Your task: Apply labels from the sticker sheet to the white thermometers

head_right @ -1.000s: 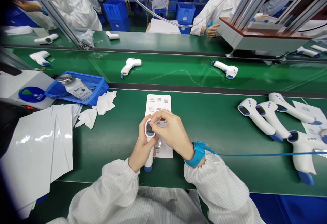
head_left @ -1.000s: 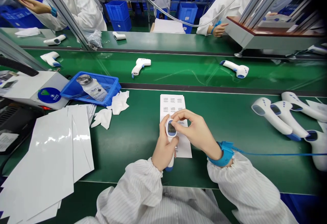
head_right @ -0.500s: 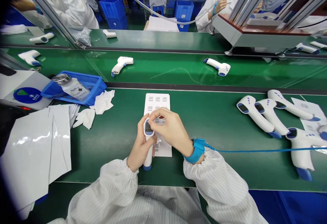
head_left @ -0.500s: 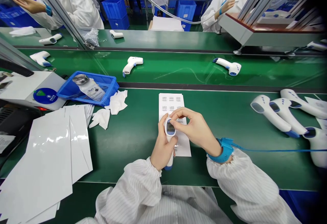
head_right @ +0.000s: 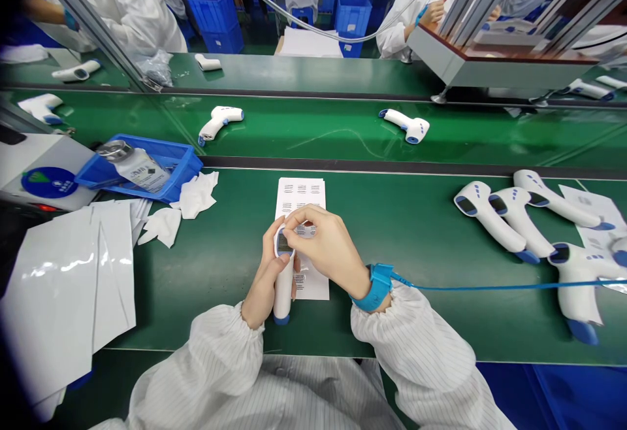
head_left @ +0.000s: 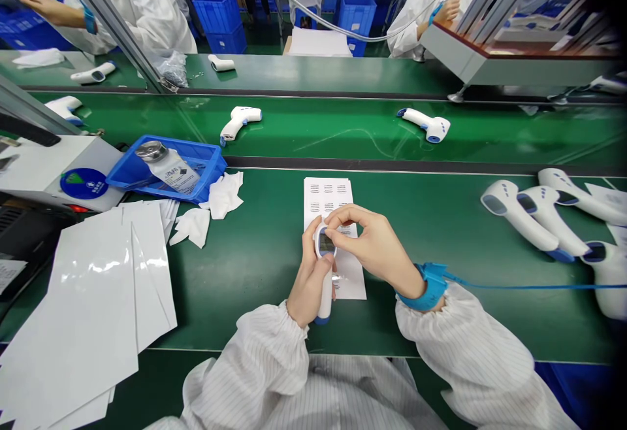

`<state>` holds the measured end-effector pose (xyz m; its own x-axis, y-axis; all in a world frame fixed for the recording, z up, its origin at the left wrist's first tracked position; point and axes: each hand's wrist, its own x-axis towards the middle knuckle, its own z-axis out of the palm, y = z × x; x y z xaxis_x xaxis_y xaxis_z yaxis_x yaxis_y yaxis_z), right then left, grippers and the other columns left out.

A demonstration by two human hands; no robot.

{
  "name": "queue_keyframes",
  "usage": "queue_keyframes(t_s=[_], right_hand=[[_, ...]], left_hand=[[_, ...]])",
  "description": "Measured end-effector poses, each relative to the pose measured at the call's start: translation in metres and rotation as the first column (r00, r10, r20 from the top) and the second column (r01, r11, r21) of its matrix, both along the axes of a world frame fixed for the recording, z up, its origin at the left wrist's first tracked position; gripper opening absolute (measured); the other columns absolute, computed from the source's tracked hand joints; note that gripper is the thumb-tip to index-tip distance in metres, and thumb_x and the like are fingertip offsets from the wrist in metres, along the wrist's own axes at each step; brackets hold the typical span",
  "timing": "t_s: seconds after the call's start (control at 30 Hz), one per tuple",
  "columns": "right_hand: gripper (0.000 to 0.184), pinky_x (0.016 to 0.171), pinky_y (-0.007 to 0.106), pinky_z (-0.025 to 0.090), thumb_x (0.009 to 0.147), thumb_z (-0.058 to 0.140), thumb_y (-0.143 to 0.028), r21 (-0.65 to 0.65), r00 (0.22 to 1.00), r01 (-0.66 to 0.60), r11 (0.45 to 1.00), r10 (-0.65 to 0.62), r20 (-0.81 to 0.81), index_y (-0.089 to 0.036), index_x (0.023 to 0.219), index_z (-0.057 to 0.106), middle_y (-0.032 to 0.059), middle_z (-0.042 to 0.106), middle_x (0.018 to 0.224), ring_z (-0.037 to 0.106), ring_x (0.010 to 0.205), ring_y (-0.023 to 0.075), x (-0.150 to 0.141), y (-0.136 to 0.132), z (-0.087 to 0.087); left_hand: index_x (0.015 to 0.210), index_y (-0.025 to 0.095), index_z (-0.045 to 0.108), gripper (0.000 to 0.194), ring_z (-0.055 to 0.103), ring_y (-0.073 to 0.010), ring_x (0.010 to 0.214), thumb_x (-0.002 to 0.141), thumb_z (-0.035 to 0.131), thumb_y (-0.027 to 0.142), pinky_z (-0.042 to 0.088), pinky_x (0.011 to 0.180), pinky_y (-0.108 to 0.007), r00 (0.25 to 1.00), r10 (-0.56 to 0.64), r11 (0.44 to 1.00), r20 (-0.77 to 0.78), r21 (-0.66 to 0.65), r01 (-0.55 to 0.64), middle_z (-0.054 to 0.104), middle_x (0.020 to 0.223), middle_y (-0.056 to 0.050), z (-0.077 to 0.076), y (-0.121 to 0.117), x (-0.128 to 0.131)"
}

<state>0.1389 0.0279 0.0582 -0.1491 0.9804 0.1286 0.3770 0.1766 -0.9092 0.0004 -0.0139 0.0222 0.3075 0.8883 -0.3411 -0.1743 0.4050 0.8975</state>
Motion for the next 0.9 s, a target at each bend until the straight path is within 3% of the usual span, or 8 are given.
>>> queue_keyframes(t_s=[0.5,0.63,0.77,0.9], right_hand=[[0.011,0.082,0.033,0.048,0.079,0.062,-0.014,0.045,0.999,0.036,0.998,-0.037,0.017,-0.023,0.073,0.063,-0.0001,0.07,0.087,0.065,0.087,0.0186,-0.001,-0.001,-0.005],[0.01,0.085,0.033,0.047,0.081,0.064,-0.017,0.018,0.999,-0.026,0.999,0.025,0.045,-0.024,0.089,0.063,0.0003,0.069,0.097,0.063,0.094,0.0185,0.002,-0.002,-0.01],[0.029,0.089,0.035,0.047,0.077,0.073,-0.023,0.033,0.991,-0.119,0.992,0.116,0.07,-0.024,0.103,0.06,0.003,0.065,0.11,0.058,0.106,0.0217,0.002,-0.003,-0.018],[0.006,0.086,0.035,0.048,0.09,0.061,-0.025,0.129,0.998,-0.04,0.991,0.033,0.059,-0.025,0.095,0.064,0.0026,0.068,0.099,0.062,0.096,0.0204,-0.001,-0.004,-0.024]], left_hand=[[0.151,0.038,0.013,0.063,0.046,-0.0092,0.042,0.094,0.039,0.03,0.042,0.04,-0.023,0.999,0.029,0.999,-0.027,-0.025,-0.03,0.053,0.08,0.0,-0.004,0.0,0.002],[0.15,0.037,0.016,0.06,0.046,-0.0096,0.045,0.095,0.04,0.033,0.042,0.04,-0.023,0.999,0.037,0.999,-0.013,-0.006,-0.037,0.054,0.082,-0.001,-0.005,0.0,0.002],[0.15,0.033,0.016,0.06,0.046,-0.009,0.045,0.096,0.041,0.041,0.043,0.041,-0.023,0.999,0.046,0.999,-0.012,0.0,-0.046,0.056,0.087,-0.003,-0.006,-0.001,0.003],[0.15,0.037,0.015,0.061,0.045,-0.0069,0.043,0.094,0.041,0.034,0.043,0.041,-0.025,0.999,0.04,0.999,-0.013,-0.007,-0.04,0.058,0.105,-0.005,-0.007,-0.001,0.002]])
